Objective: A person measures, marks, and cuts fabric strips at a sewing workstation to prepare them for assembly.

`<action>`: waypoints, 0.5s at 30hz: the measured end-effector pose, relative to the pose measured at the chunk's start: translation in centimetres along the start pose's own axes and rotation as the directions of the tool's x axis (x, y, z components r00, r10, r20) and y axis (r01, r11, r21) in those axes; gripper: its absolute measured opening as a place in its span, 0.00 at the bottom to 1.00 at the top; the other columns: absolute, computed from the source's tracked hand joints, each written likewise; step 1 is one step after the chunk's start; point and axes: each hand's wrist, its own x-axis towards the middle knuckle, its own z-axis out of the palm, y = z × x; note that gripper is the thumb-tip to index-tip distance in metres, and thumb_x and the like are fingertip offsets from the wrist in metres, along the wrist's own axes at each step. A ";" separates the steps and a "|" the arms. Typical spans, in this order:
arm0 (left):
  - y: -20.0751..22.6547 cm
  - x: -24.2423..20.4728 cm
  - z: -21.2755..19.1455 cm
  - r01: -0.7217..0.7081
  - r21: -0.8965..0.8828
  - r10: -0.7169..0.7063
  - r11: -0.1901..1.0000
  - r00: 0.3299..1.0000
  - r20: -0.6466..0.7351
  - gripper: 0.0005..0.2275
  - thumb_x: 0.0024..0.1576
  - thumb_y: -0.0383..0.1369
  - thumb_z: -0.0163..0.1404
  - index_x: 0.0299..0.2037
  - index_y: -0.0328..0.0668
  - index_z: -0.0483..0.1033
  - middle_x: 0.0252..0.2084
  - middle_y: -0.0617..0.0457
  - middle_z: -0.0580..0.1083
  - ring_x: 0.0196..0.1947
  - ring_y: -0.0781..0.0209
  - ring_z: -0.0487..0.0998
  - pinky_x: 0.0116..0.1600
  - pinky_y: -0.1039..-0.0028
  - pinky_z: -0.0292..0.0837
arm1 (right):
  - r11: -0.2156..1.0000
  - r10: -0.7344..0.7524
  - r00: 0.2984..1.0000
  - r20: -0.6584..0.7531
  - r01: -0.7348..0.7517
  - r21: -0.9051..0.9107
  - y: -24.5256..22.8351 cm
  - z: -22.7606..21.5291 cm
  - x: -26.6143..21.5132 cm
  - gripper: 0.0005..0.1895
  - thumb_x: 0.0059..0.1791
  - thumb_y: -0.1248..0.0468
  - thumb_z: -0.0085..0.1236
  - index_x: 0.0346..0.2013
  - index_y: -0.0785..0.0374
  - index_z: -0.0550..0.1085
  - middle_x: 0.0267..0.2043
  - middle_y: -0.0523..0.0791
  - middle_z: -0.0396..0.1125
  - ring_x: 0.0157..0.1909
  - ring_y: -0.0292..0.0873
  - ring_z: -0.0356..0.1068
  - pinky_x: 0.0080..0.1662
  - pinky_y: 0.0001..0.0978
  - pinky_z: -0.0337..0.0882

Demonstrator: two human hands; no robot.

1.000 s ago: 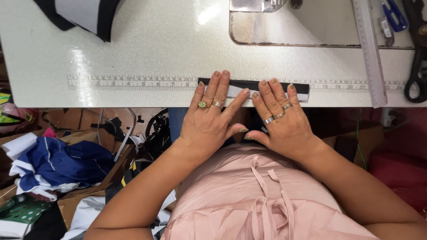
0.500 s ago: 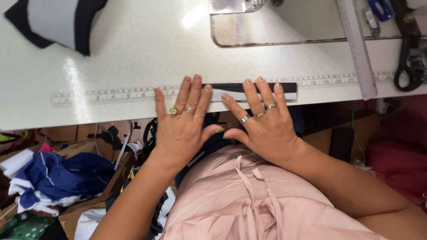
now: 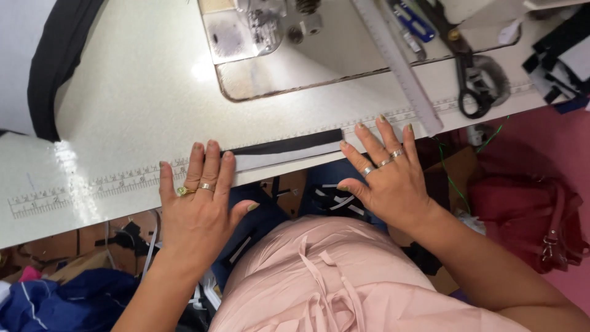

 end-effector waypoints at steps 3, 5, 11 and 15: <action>0.4 1.6 -1.8 0.001 0.138 0.007 0.990 0.998 -0.062 0.33 0.51 0.63 0.45 0.54 0.43 0.73 0.59 0.49 0.71 0.63 0.52 0.67 0.64 0.49 0.53 | 0.989 0.022 0.997 -0.071 -0.011 0.149 4.6 -0.5 1.1 0.32 0.48 0.47 0.51 0.53 0.72 0.68 0.59 0.58 0.58 0.60 0.63 0.58 0.62 0.58 0.58; 0.9 3.2 -1.7 0.014 0.193 0.002 0.981 0.997 -0.083 0.29 0.54 0.62 0.45 0.49 0.44 0.76 0.58 0.50 0.73 0.61 0.53 0.70 0.66 0.49 0.49 | 0.993 0.115 0.989 -0.090 -0.111 0.048 7.1 -0.1 1.9 0.27 0.50 0.54 0.53 0.54 0.74 0.69 0.56 0.59 0.61 0.58 0.61 0.59 0.58 0.56 0.58; 1.5 6.9 1.1 -0.104 -0.056 0.090 0.993 0.974 -0.208 0.18 0.52 0.43 0.53 0.47 0.42 0.73 0.37 0.46 0.73 0.40 0.50 0.74 0.48 0.54 0.61 | 0.926 0.375 0.924 -0.079 -0.377 -0.009 10.8 3.0 2.3 0.22 0.46 0.62 0.60 0.54 0.63 0.74 0.42 0.52 0.63 0.47 0.59 0.65 0.49 0.49 0.66; 0.1 5.8 1.9 -0.056 0.059 0.064 0.997 0.988 -0.143 0.16 0.46 0.36 0.57 0.42 0.38 0.74 0.27 0.48 0.70 0.29 0.52 0.72 0.28 0.69 0.67 | 0.770 0.589 0.788 0.178 -0.614 0.172 12.8 3.6 3.3 0.26 0.41 0.61 0.60 0.54 0.56 0.72 0.37 0.42 0.64 0.38 0.49 0.70 0.43 0.43 0.70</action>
